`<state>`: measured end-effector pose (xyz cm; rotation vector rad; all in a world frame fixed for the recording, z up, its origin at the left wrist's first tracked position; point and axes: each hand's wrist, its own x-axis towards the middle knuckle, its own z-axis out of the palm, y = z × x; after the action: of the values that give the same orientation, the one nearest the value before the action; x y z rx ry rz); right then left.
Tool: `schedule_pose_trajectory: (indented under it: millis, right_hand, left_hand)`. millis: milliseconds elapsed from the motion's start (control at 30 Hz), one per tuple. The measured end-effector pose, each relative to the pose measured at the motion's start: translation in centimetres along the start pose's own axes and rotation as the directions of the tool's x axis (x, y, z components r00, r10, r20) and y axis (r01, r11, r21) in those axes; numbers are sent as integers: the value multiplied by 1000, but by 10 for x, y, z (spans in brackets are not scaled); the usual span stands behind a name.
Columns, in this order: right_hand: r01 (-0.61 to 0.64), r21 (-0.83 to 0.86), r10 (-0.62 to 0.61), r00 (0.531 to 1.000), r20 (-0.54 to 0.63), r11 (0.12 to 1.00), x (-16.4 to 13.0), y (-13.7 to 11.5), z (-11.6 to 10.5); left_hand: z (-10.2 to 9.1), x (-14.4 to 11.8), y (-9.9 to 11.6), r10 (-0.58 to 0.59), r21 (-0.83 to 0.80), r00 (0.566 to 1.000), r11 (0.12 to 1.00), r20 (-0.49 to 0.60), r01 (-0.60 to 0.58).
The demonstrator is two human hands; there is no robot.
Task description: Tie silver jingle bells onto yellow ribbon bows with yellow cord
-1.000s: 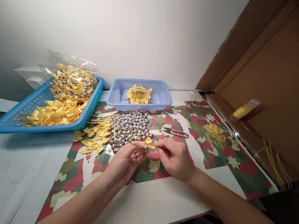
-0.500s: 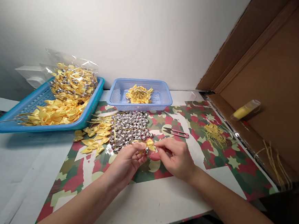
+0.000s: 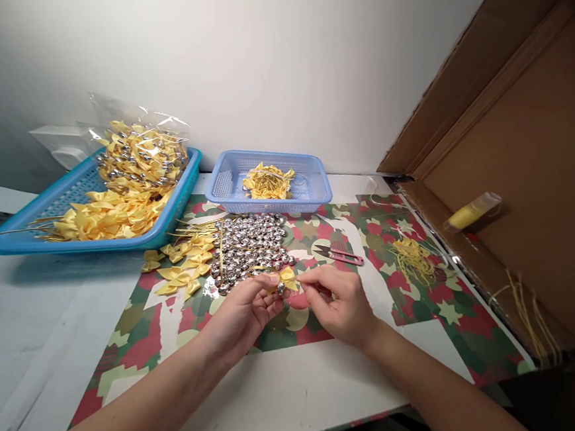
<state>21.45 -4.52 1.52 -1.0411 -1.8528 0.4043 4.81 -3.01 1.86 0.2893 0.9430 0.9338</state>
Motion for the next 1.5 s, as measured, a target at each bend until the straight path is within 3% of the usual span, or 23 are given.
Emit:
schedule_pose_trajectory:
  millis: [233,533,833,1500]
  right_hand:
    - [1,12,-1,1000,5,1000,0,1,0]
    - [117,-78,-115,993,36,990,1,3,-2]
    - [63,-38,-63,998,1,997,-1,2,0]
    - [94,-61,-93,996,12,994,1,1,0]
  left_hand:
    - [-1,-1,1,-22,-18,1000,1000,14,22]
    - [-5,2,-1,34,58,998,998,51,-37]
    - [0,0,0,35,2,999,999,27,-35]
    - [-3,4,-4,28,45,996,998,85,-31]
